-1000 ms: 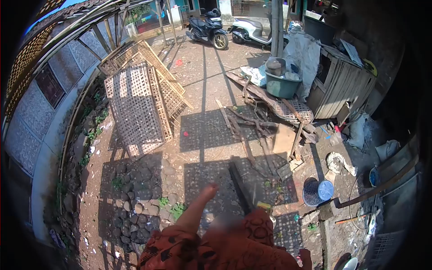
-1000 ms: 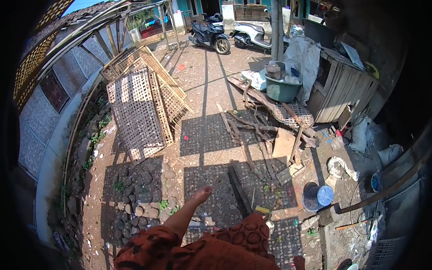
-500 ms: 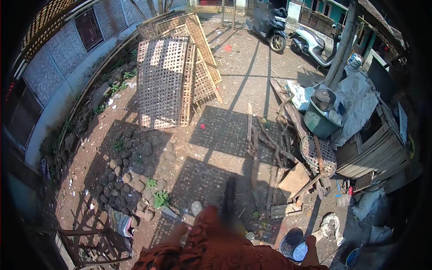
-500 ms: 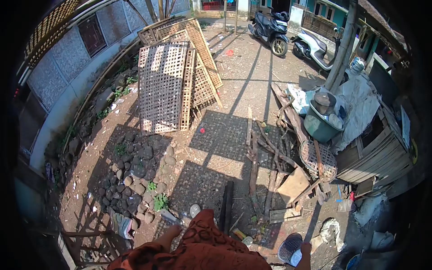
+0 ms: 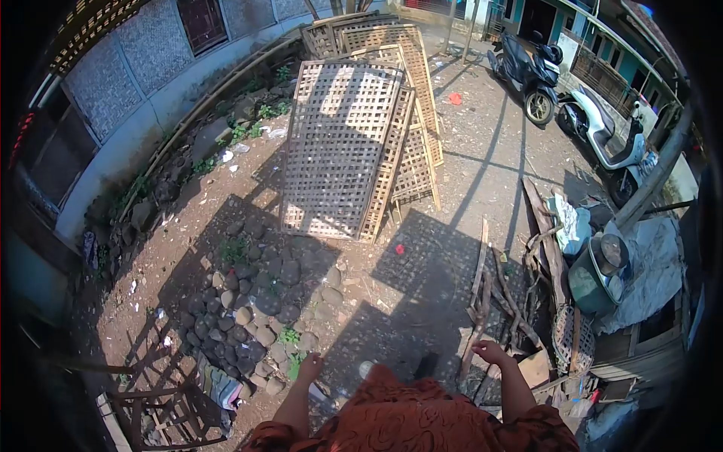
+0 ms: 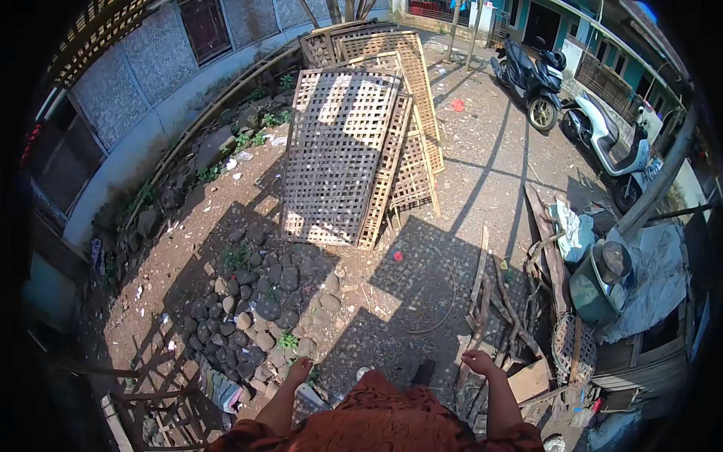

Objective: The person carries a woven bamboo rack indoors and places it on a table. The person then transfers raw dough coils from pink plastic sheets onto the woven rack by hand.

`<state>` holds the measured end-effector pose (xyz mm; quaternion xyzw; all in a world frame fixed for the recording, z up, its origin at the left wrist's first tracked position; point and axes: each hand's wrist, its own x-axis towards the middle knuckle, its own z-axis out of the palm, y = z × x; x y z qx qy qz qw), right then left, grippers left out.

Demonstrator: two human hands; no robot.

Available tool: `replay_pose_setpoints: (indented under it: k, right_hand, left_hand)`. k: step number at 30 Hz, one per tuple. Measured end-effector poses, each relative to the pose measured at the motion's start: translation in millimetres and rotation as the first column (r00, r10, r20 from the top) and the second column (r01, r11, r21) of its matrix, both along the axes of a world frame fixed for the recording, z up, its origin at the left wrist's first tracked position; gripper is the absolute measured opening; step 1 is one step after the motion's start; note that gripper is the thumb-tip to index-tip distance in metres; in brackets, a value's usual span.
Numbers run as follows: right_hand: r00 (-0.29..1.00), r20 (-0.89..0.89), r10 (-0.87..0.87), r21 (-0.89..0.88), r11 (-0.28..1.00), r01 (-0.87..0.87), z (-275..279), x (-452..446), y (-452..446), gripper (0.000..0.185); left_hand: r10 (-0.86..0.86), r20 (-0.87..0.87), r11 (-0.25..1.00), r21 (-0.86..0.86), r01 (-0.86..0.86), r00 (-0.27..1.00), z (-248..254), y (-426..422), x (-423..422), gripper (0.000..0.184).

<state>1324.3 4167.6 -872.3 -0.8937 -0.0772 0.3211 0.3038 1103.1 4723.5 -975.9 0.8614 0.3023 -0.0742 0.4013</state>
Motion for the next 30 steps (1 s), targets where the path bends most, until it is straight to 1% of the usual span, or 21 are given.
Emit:
replay_pose_setpoints:
  k: [1,2,3,5,6,8,10,11,12,13,14,15,17,18,19,20,22,23,25,28,30]
  right_hand:
    - [1.0,-0.023,-0.009,0.0,1.0,0.009,-4.2,28.9,16.9,0.036]
    - [0.998,0.056,0.037,0.005,0.999,-0.038,7.4,57.6,36.3,0.035]
    - [0.998,0.041,0.045,0.029,0.998,-0.047,5.6,91.7,48.8,0.034]
    - [0.995,0.03,0.09,0.044,0.995,-0.092,8.4,171.4,75.3,0.031]
    - [0.991,0.036,0.129,0.034,0.991,-0.13,13.7,220.4,95.2,0.029]
    - [0.973,0.21,0.095,0.067,0.992,-0.111,55.3,312.4,160.3,0.031]
    - [0.944,0.328,0.043,0.13,0.987,-0.09,87.9,417.9,240.1,0.034]
    - [0.88,0.461,0.113,0.096,0.98,-0.176,107.5,471.4,283.4,0.035]
    - [0.793,0.582,0.179,0.051,0.966,-0.255,123.3,526.5,327.7,0.036]
    - [0.743,0.638,0.202,0.074,0.944,-0.321,132.7,586.2,374.7,0.038]
    - [0.683,0.698,0.215,0.096,0.917,-0.387,138.3,647.7,423.6,0.039]
    - [0.658,0.73,0.188,0.101,0.921,-0.376,137.7,708.4,473.0,0.041]
    - [0.639,0.759,0.124,0.111,0.943,-0.315,129.9,821.4,564.0,0.045]
    - [0.644,0.76,0.088,0.117,0.956,-0.269,124.6,868.4,606.9,0.046]
    - [0.646,0.761,0.064,0.131,0.959,-0.249,119.8,913.0,643.0,0.048]
    - [0.593,0.803,0.053,0.088,0.974,-0.206,106.1,960.5,677.4,0.05]
    - [0.609,0.793,0.015,0.085,0.987,-0.136,93.6,1030.5,731.6,0.055]
    - [0.602,0.797,0.049,0.03,0.992,-0.121,91.2,1059.2,752.3,0.057]
    - [0.522,0.847,0.096,-0.07,0.995,-0.07,88.0,1107.3,787.8,0.063]
    - [0.591,0.797,0.121,-0.152,0.988,0.002,105.7,1151.5,821.4,0.072]
    - [0.565,0.807,0.173,-0.249,0.967,0.059,118.1,1178.2,835.7,0.082]
  left_hand:
    - [0.055,0.094,0.997,-0.052,-0.05,0.994,22.9,11.4,39.0,0.032]
    - [0.113,0.179,0.989,-0.109,-0.095,0.977,42.6,22.3,68.5,0.031]
    - [0.123,0.174,0.988,-0.112,-0.105,0.977,41.3,35.6,86.3,0.031]
    - [0.082,0.186,0.996,0.011,-0.085,0.979,37.8,66.1,125.7,0.031]
    - [0.093,0.192,0.995,0.015,-0.098,0.977,42.6,74.5,139.7,0.031]
    - [0.164,0.103,0.98,-0.129,-0.151,0.981,65.4,81.4,173.4,0.032]
    - [0.114,0.103,0.975,-0.202,-0.092,0.988,27.9,102.6,194.3,0.033]
    - [0.077,0.051,0.976,-0.206,-0.065,0.996,32.8,110.4,207.8,0.034]
    - [0.098,0.079,0.977,-0.197,-0.081,0.992,16.2,119.7,217.2,0.034]
    - [0.133,0.002,0.984,-0.123,-0.132,0.991,18.6,125.1,231.4,0.034]
    - [0.193,-0.003,0.975,-0.115,-0.192,0.981,-12.8,136.2,238.0,0.035]
    - [0.182,0.05,0.98,-0.087,-0.177,0.982,-70.4,156.4,227.3,0.034]
    - [0.33,-0.118,0.939,-0.062,-0.339,0.937,-49.4,187.1,285.6,0.034]
    - [0.379,-0.164,0.918,-0.053,-0.392,0.911,-41.2,205.2,322.1,0.034]
    - [0.419,-0.192,0.9,-0.041,-0.433,0.888,-26.9,224.9,363.2,0.034]
    - [0.45,-0.214,0.884,-0.031,-0.466,0.867,-15.0,241.6,399.3,0.034]
    - [0.489,-0.23,0.862,-0.023,-0.507,0.841,-0.3,274.7,464.0,0.034]
    - [0.503,-0.229,0.854,-0.021,-0.521,0.834,3.9,290.0,491.8,0.034]
    - [0.522,-0.219,0.842,-0.023,-0.539,0.824,4.4,313.7,536.7,0.034]
    - [0.548,-0.201,0.825,-0.029,-0.565,0.812,-1.7,337.1,580.2,0.034]
    - [0.566,-0.19,0.812,-0.036,-0.582,0.802,-11.8,345.7,598.6,0.034]
